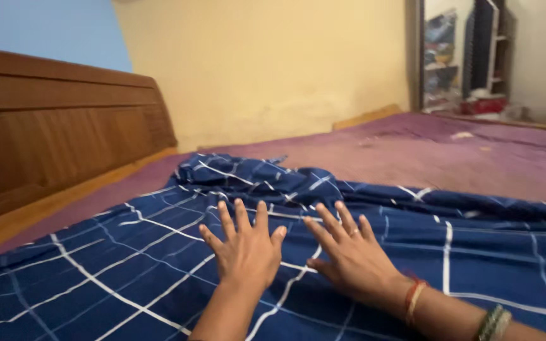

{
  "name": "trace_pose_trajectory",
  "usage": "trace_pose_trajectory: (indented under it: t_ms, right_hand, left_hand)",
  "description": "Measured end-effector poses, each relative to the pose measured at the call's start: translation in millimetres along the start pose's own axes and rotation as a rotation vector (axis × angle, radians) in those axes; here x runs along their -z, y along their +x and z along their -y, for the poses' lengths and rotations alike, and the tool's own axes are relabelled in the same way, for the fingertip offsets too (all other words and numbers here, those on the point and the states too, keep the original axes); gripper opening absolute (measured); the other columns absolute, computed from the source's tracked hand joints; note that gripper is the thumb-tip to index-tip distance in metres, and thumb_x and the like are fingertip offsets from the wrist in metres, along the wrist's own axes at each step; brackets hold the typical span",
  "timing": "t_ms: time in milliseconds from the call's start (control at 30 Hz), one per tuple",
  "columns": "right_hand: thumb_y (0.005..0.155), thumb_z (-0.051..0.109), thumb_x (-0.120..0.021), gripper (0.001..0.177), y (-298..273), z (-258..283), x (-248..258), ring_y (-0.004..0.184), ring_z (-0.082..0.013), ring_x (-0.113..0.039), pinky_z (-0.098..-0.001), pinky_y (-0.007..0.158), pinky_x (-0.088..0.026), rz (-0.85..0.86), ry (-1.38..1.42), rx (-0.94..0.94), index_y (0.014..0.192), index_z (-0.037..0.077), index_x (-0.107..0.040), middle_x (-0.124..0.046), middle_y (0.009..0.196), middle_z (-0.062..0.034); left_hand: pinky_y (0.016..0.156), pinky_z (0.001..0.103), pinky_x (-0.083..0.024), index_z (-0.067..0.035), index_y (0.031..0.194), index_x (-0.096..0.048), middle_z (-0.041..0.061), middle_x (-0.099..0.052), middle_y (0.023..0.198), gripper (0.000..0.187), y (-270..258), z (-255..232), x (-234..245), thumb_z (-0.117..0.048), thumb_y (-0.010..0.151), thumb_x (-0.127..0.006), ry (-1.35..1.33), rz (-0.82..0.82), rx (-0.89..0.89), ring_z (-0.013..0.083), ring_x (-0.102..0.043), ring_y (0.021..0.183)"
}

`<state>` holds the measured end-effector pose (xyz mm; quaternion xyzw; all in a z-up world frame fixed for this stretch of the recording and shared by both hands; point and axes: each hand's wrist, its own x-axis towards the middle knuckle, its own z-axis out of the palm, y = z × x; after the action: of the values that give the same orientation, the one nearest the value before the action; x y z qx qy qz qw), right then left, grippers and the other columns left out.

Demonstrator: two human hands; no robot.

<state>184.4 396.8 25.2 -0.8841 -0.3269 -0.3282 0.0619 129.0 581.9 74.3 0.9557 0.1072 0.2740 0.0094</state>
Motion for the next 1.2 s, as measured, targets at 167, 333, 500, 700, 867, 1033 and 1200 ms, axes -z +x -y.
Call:
trace_pose_trajectory:
  t_ms: [167,333,500,700,867,1033,1200]
  right_hand:
    - [0.092,0.052,-0.060,0.080,-3,-9,-2,0.153,-0.0480,-0.010,-0.0694,0.109,-0.021,-0.003,-0.020,-0.125,0.157,0.017,-0.032,-0.020,0.168,-0.0168]
    - [0.090,0.051,-0.062,0.080,4,-4,-6,0.153,-0.0490,-0.012,-0.0715,0.106,-0.022,-0.057,-0.021,-0.114,0.156,0.016,-0.033,-0.022,0.166,-0.0181]
    - [0.088,0.048,-0.064,0.080,11,-6,-6,0.151,-0.0494,-0.014,-0.0725,0.107,-0.022,-0.129,-0.030,-0.095,0.155,0.016,-0.034,-0.023,0.165,-0.0186]
    - [0.085,0.045,-0.066,0.082,19,-2,-5,0.151,-0.0493,-0.014,-0.0757,0.109,-0.020,-0.129,-0.016,-0.068,0.155,0.017,-0.034,-0.022,0.164,-0.0192]
    - [0.084,0.044,-0.067,0.082,28,-7,-3,0.151,-0.0468,-0.016,-0.0719,0.107,-0.020,-0.156,0.035,-0.074,0.154,0.017,-0.036,-0.024,0.165,-0.0176]
    - [0.088,0.044,-0.065,0.081,46,-3,1,0.152,-0.0459,-0.013,-0.0722,0.109,-0.018,-0.081,0.088,-0.078,0.156,0.018,-0.032,-0.023,0.166,-0.0150]
    - [0.087,0.044,-0.066,0.081,69,0,8,0.152,-0.0469,-0.010,-0.0738,0.109,-0.015,-0.037,0.181,-0.059,0.155,0.018,-0.031,-0.019,0.166,-0.0148]
  left_hand:
    - [0.109,0.077,-0.007,-0.024,0.160,-0.027,0.019,-0.017,0.167,0.073,-10,-9,-24,-0.057,0.096,-0.041,-0.033,-0.023,-0.055,0.0445,-0.003,0.151]
    - [0.108,0.077,-0.007,-0.023,0.159,-0.027,0.019,-0.016,0.167,0.073,-3,-10,-30,-0.057,0.096,-0.041,-0.082,-0.024,-0.031,0.0462,-0.002,0.155]
    - [0.109,0.080,-0.007,-0.023,0.158,-0.027,0.021,-0.013,0.166,0.074,-1,-11,-37,-0.057,0.095,-0.042,-0.083,-0.038,-0.043,0.0481,0.001,0.153]
    - [0.108,0.079,-0.009,-0.022,0.157,-0.031,0.022,-0.017,0.165,0.075,-12,-9,-48,-0.054,0.091,-0.050,-0.045,-0.223,-0.092,0.0484,-0.004,0.152]
    - [0.109,0.079,-0.008,-0.021,0.155,-0.035,0.022,-0.019,0.164,0.073,-17,2,-51,-0.052,0.090,-0.051,0.053,-0.294,-0.094,0.0499,-0.005,0.152]
    - [0.111,0.079,-0.011,-0.022,0.153,-0.039,0.020,-0.025,0.163,0.071,-16,11,-40,-0.052,0.090,-0.050,0.179,-0.429,-0.070,0.0482,-0.011,0.152]
    - [0.108,0.081,-0.012,-0.025,0.155,-0.042,0.020,-0.028,0.160,0.075,7,14,-12,-0.055,0.086,-0.049,0.229,-0.464,0.064,0.0504,-0.013,0.149]
